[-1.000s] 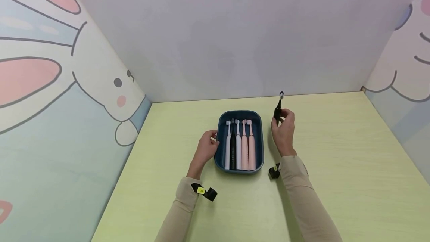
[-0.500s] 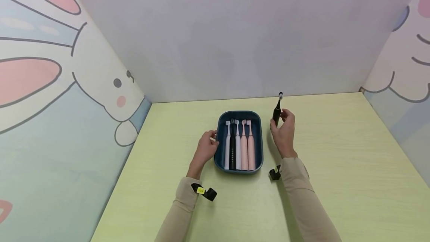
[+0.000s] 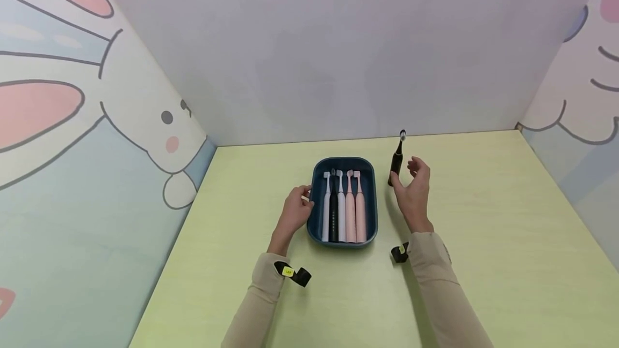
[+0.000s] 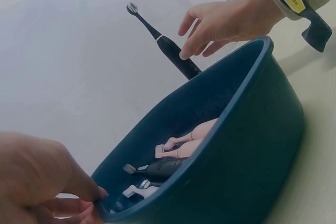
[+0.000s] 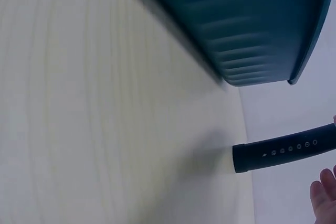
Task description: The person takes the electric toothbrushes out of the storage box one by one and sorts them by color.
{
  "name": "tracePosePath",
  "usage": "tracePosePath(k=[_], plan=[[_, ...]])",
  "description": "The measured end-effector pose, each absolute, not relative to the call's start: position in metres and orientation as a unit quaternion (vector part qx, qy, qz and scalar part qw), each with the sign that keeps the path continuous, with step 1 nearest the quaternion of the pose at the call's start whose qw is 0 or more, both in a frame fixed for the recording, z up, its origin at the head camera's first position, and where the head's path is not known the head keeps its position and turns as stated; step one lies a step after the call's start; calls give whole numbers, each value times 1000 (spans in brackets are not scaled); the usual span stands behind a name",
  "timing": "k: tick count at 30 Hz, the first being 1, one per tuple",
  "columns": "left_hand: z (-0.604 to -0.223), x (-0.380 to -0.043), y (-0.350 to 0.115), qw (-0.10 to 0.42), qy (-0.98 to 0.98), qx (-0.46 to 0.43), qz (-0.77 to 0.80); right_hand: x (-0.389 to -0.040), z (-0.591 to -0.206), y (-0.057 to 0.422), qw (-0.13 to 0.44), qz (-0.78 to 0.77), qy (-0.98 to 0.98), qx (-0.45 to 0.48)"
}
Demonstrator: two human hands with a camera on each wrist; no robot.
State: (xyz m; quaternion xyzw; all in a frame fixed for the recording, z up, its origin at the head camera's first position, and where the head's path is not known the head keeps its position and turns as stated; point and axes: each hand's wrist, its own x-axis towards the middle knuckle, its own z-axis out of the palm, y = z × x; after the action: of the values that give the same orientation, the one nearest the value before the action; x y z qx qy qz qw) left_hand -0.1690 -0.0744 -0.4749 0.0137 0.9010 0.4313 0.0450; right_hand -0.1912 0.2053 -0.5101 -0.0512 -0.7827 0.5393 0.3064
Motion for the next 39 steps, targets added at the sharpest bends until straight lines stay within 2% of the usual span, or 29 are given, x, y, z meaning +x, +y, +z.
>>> tracePosePath(k=[13, 20, 29, 39], plan=[[-473, -169, -75, 43, 901, 15, 430, -171, -491, 193, 309, 568, -760, -59], [-474, -170, -76, 42, 902, 17, 429, -152, -459, 170, 310, 582, -750, -54], [-472, -169, -75, 45, 902, 14, 430, -162, -485, 168, 295, 571, -765, -40], [-471, -169, -76, 42, 901, 20, 432, -161, -483, 151, 284, 559, -779, -17]])
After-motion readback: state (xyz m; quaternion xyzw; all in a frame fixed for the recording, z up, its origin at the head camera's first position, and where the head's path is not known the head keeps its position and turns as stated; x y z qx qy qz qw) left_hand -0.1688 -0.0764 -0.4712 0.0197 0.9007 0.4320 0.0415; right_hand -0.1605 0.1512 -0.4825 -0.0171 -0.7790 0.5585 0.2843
